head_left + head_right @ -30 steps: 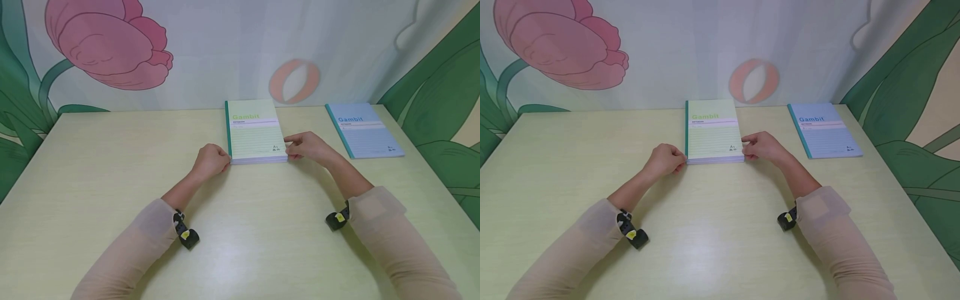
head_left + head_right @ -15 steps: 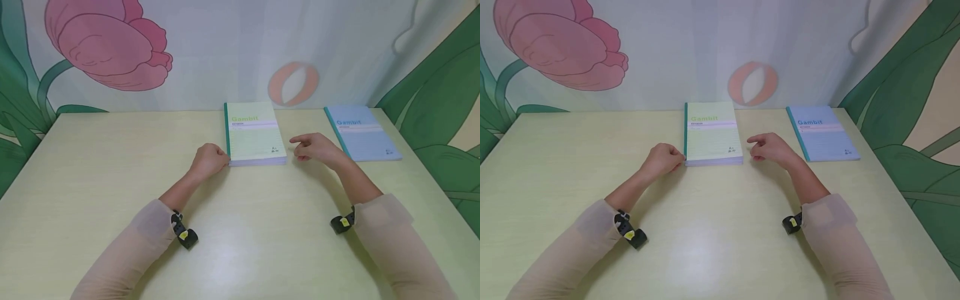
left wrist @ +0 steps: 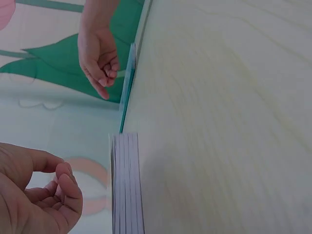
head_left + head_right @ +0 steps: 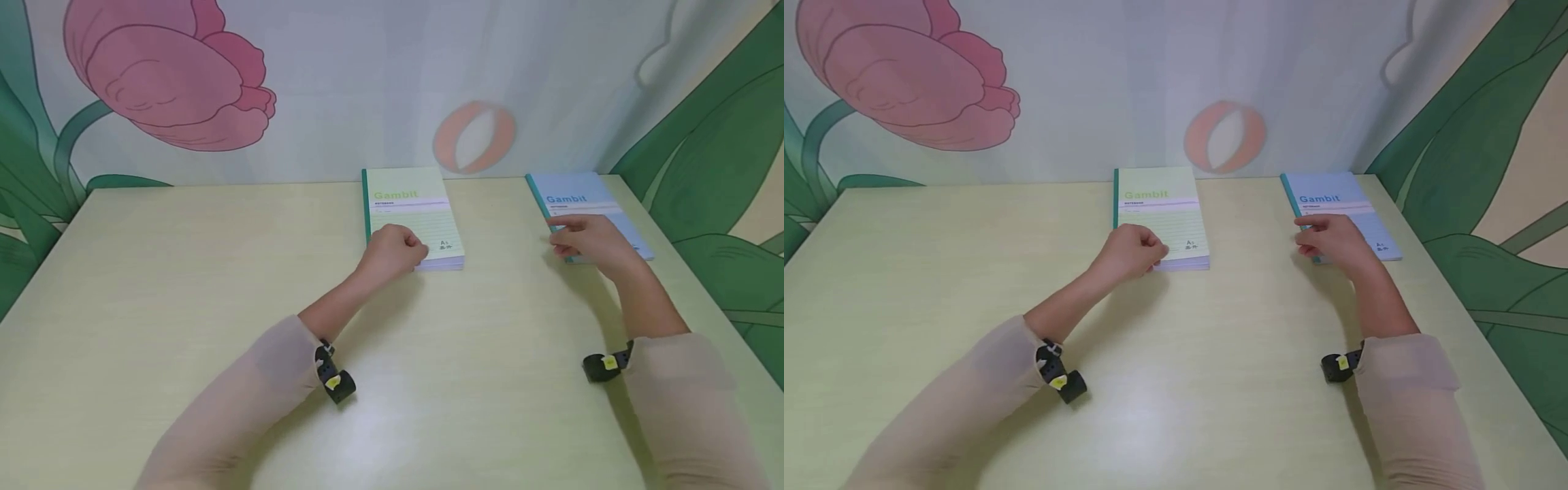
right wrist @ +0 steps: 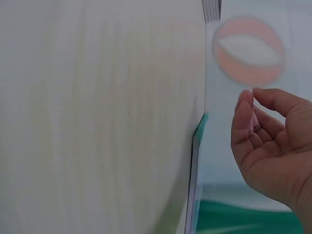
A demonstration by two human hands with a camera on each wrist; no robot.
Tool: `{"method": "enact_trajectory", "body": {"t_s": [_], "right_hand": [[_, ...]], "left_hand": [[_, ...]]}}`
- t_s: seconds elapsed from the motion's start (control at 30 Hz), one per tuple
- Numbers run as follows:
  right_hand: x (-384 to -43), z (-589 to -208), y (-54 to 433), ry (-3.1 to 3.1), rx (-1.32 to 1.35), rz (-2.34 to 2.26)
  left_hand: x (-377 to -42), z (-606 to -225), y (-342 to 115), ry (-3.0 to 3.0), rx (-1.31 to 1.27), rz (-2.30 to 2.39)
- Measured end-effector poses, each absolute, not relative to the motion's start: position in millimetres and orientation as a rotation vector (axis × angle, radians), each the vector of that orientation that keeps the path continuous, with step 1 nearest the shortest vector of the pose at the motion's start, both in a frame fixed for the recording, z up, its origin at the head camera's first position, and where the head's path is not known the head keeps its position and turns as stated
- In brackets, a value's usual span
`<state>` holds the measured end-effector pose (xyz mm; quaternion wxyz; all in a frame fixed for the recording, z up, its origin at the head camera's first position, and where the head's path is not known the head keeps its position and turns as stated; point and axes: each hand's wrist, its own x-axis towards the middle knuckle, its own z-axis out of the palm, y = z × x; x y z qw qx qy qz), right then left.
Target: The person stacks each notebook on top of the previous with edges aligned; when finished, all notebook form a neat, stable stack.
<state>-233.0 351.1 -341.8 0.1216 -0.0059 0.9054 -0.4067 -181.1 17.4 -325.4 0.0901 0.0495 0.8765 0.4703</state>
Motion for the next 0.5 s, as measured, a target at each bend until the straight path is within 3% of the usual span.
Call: {"method": "enact_trajectory", "body": {"t_s": [0.27, 0.5], "right_hand": [[-249.9, -360.6, 422.7, 2.702, 0.439, -1.434], [-236.3, -345.6, 435.7, 2.869, 0.436, -1.143]], "left_hand": [[-184.9, -319.5, 59.1, 2.406, 0.214, 1.647], [-186.5, -321.2, 102.9, 2.321, 0.194, 1.797]]}}
